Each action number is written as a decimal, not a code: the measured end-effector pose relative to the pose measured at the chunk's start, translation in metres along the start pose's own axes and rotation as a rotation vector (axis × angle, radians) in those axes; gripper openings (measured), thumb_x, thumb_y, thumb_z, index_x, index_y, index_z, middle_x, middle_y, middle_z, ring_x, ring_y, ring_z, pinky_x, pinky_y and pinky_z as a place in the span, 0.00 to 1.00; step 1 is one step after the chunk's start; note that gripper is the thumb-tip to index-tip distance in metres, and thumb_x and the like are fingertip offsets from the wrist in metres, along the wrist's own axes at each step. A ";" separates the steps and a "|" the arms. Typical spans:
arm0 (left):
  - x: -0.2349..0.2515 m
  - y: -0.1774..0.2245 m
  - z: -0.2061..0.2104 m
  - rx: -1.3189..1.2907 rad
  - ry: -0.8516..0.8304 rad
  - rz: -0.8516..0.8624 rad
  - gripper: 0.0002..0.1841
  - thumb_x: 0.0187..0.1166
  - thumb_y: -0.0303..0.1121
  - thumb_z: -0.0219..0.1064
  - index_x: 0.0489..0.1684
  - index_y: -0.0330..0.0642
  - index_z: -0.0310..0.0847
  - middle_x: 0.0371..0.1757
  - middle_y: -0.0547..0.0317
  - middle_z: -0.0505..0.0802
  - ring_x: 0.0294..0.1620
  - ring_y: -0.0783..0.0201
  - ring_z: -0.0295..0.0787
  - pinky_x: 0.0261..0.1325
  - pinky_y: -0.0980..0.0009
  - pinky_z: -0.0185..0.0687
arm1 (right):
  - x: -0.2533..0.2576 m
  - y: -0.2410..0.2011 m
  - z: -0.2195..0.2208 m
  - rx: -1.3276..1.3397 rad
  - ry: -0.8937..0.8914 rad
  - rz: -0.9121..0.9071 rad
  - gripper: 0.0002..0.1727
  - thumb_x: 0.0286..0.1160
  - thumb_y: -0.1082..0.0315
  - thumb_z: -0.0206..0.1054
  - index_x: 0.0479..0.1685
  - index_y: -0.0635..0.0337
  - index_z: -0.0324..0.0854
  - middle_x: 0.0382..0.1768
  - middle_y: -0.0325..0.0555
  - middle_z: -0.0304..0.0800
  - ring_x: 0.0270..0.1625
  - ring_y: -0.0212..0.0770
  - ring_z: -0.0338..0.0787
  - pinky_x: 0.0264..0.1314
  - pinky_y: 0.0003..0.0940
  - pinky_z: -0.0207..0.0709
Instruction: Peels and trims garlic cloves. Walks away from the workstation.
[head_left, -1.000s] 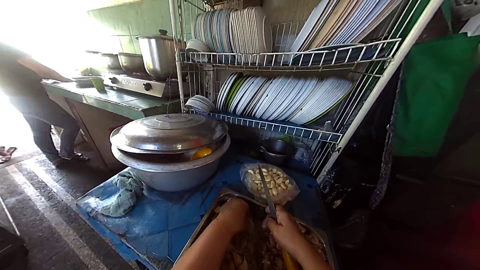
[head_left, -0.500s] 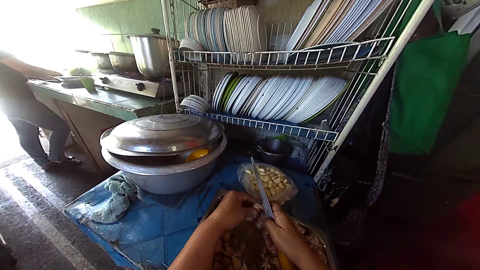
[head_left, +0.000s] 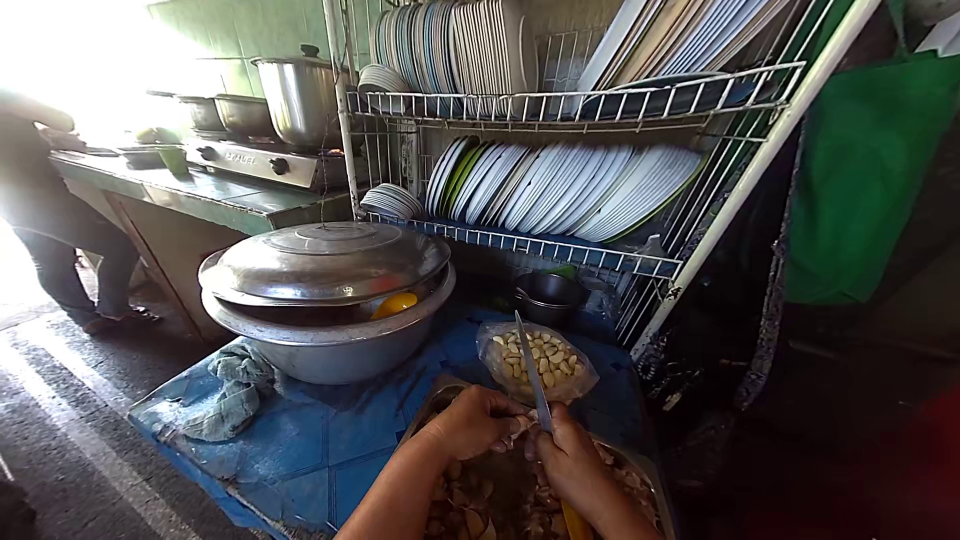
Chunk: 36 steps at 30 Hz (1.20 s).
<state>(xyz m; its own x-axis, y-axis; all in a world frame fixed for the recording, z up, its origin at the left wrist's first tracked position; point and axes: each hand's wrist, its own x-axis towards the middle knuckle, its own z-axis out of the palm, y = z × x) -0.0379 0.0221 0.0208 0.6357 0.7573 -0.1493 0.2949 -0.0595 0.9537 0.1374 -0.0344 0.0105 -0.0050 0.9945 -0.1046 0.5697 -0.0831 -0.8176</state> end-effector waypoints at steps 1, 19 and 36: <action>0.000 -0.001 0.000 -0.009 0.005 0.005 0.12 0.85 0.29 0.65 0.60 0.35 0.85 0.47 0.57 0.91 0.39 0.73 0.89 0.47 0.76 0.87 | 0.000 -0.001 0.000 0.001 0.015 0.013 0.16 0.85 0.73 0.47 0.68 0.65 0.66 0.34 0.45 0.83 0.26 0.38 0.86 0.32 0.36 0.83; 0.009 -0.008 0.008 0.106 0.188 0.130 0.11 0.75 0.27 0.73 0.52 0.33 0.88 0.47 0.53 0.94 0.46 0.71 0.91 0.58 0.72 0.86 | -0.001 0.002 0.003 0.058 -0.030 -0.071 0.20 0.82 0.70 0.50 0.71 0.62 0.65 0.33 0.42 0.84 0.23 0.36 0.84 0.28 0.34 0.82; 0.006 0.000 0.025 0.374 0.298 0.267 0.07 0.75 0.29 0.70 0.39 0.34 0.93 0.41 0.51 0.94 0.44 0.66 0.90 0.56 0.69 0.84 | -0.001 -0.004 0.006 -0.137 0.016 0.003 0.16 0.83 0.72 0.54 0.67 0.65 0.64 0.38 0.47 0.83 0.36 0.42 0.89 0.44 0.41 0.85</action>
<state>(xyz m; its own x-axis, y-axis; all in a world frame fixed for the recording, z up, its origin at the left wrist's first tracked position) -0.0164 0.0101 0.0130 0.5094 0.8327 0.2171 0.4192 -0.4605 0.7824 0.1304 -0.0355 0.0104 0.0094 0.9952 -0.0972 0.6769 -0.0779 -0.7320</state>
